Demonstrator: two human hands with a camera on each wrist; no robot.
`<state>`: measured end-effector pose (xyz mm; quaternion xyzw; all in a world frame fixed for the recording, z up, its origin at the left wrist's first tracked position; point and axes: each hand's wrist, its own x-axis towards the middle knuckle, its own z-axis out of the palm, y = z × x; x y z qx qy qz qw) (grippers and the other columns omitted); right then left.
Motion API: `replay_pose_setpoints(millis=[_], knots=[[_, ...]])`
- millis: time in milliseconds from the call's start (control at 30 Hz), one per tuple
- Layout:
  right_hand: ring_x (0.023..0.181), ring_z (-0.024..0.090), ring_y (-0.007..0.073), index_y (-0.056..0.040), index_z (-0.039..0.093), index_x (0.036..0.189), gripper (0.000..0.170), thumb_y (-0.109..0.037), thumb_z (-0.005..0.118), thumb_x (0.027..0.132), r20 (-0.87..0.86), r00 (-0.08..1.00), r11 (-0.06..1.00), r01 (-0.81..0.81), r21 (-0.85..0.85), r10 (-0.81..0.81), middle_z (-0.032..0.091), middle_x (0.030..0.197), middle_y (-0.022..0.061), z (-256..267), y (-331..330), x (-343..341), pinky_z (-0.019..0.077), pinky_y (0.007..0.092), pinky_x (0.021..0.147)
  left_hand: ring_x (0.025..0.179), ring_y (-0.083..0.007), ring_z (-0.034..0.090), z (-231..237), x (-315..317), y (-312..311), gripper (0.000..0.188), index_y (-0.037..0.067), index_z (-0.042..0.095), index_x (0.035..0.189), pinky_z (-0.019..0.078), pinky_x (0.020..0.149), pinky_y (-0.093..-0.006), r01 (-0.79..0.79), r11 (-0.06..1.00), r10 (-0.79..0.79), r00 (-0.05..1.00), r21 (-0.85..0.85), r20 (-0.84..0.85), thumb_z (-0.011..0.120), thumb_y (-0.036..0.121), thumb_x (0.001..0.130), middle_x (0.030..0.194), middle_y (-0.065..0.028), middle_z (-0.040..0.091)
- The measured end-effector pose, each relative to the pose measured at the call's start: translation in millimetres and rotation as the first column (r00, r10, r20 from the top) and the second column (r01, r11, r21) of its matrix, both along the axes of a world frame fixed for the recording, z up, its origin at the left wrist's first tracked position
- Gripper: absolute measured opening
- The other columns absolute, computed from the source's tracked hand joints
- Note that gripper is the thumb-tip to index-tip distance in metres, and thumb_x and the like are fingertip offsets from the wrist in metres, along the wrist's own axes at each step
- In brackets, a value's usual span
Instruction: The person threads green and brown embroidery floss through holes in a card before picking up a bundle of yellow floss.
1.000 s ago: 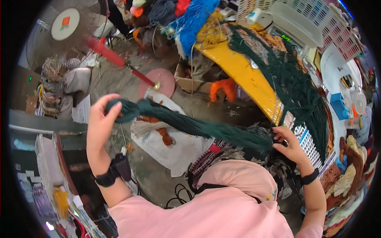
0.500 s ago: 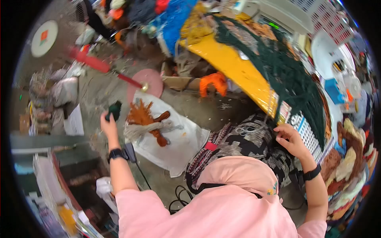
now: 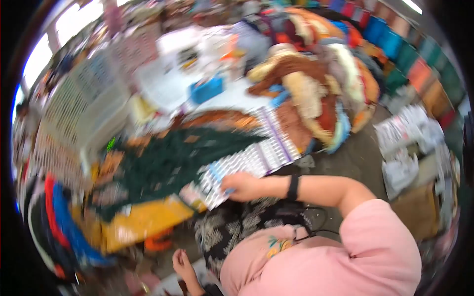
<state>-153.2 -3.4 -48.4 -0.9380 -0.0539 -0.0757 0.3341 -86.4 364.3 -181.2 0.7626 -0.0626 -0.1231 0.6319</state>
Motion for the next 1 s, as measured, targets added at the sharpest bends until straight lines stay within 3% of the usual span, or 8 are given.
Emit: replay_pose_setpoints(millis=[133,367,467,667,733,800,933,1000], knots=[[0.085,0.052,0.0304,-0.0087,0.057,0.084,0.023,-0.014,0.062,0.061,0.083,0.996,0.993,-0.026,-0.117,0.036,0.052,0.093,0.0094,12,-5,-8,0.0400,0.0401,0.073,0.084,-0.0266,0.056,116,-2,-126,0.011,-0.003,0.056,0.084,0.0438,0.075,-0.0326,0.345,0.921,-0.385,0.742,0.180,0.548,0.051,-0.002,0.074,0.088,-0.0145,0.057],[0.117,0.032,0.0339,-0.0072,0.040,0.121,0.064,-0.033,0.063,0.068,0.059,0.988,0.934,-0.114,-0.338,0.142,0.036,0.124,0.0203,-5,-39,-13,0.0235,0.0460,0.096,0.105,-0.0337,0.043,148,28,-236,0.032,-0.003,0.049,0.105,0.0339,0.088,-0.0416,0.539,0.717,-0.685,0.424,0.443,0.593,0.055,0.007,0.075,0.114,-0.0187,0.044],[0.118,0.031,0.0327,-0.0074,0.037,0.123,0.065,-0.034,0.061,0.069,0.178,0.971,0.904,-0.072,-0.422,0.160,0.035,0.125,0.0200,-21,-43,-16,0.0233,0.0456,0.097,0.109,-0.0321,0.040,139,54,-254,0.039,0.001,0.048,0.108,0.0295,0.090,-0.0485,0.328,0.610,-0.790,0.181,0.721,0.586,0.057,0.017,0.074,0.119,-0.0166,0.041],[0.120,0.029,0.0308,-0.0086,0.035,0.124,0.062,-0.034,0.059,0.072,0.137,0.982,0.933,-0.076,-0.352,0.131,0.031,0.129,0.0187,-20,-45,-16,0.0204,0.0442,0.099,0.104,-0.0245,0.042,165,186,-210,0.034,0.008,0.056,0.100,0.0211,0.091,-0.0586,-0.170,0.248,-0.919,0.269,0.954,0.287,0.058,0.015,0.067,0.102,-0.0092,0.050],[0.121,0.029,0.0303,-0.0090,0.035,0.124,0.062,-0.034,0.059,0.072,0.123,0.984,0.938,-0.083,-0.337,0.131,0.031,0.129,0.0183,-19,-47,-16,0.0194,0.0440,0.100,0.097,-0.0256,0.047,165,248,-171,0.029,0.006,0.058,0.093,0.0292,0.088,-0.0531,-0.416,0.380,-0.789,0.321,0.826,0.524,0.056,0.009,0.065,0.097,-0.0100,0.051],[0.121,0.029,0.0298,-0.0093,0.034,0.125,0.062,-0.033,0.059,0.073,0.095,0.987,0.943,-0.090,-0.322,0.126,0.031,0.130,0.0181,-17,-47,-15,0.0188,0.0438,0.101,0.089,-0.0291,0.050,184,278,-144,0.022,0.002,0.057,0.090,0.0371,0.082,-0.0445,-0.488,0.345,-0.409,0.691,0.802,0.596,0.054,0.006,0.069,0.091,-0.0131,0.052],[0.122,0.028,0.0294,-0.0110,0.032,0.126,0.063,-0.032,0.058,0.073,0.049,0.991,0.942,-0.103,-0.318,0.125,0.029,0.131,0.0166,-15,-48,-15,0.0194,0.0440,0.100,0.086,-0.0307,0.050,173,265,-126,0.014,-0.002,0.054,0.089,0.0391,0.078,-0.0376,-0.185,0.791,-0.353,0.640,0.583,0.682,0.051,0.004,0.077,0.087,-0.0170,0.054],[0.122,0.028,0.0290,-0.0110,0.032,0.127,0.063,-0.032,0.058,0.073,0.066,0.990,0.944,-0.099,-0.316,0.126,0.029,0.131,0.0167,-16,-48,-15,0.0191,0.0440,0.100,0.092,-0.0311,0.049,159,200,-145,0.019,-0.001,0.052,0.094,0.0369,0.084,-0.0359,0.030,0.816,-0.501,0.534,0.577,0.681,0.051,0.000,0.074,0.096,-0.0167,0.053]])
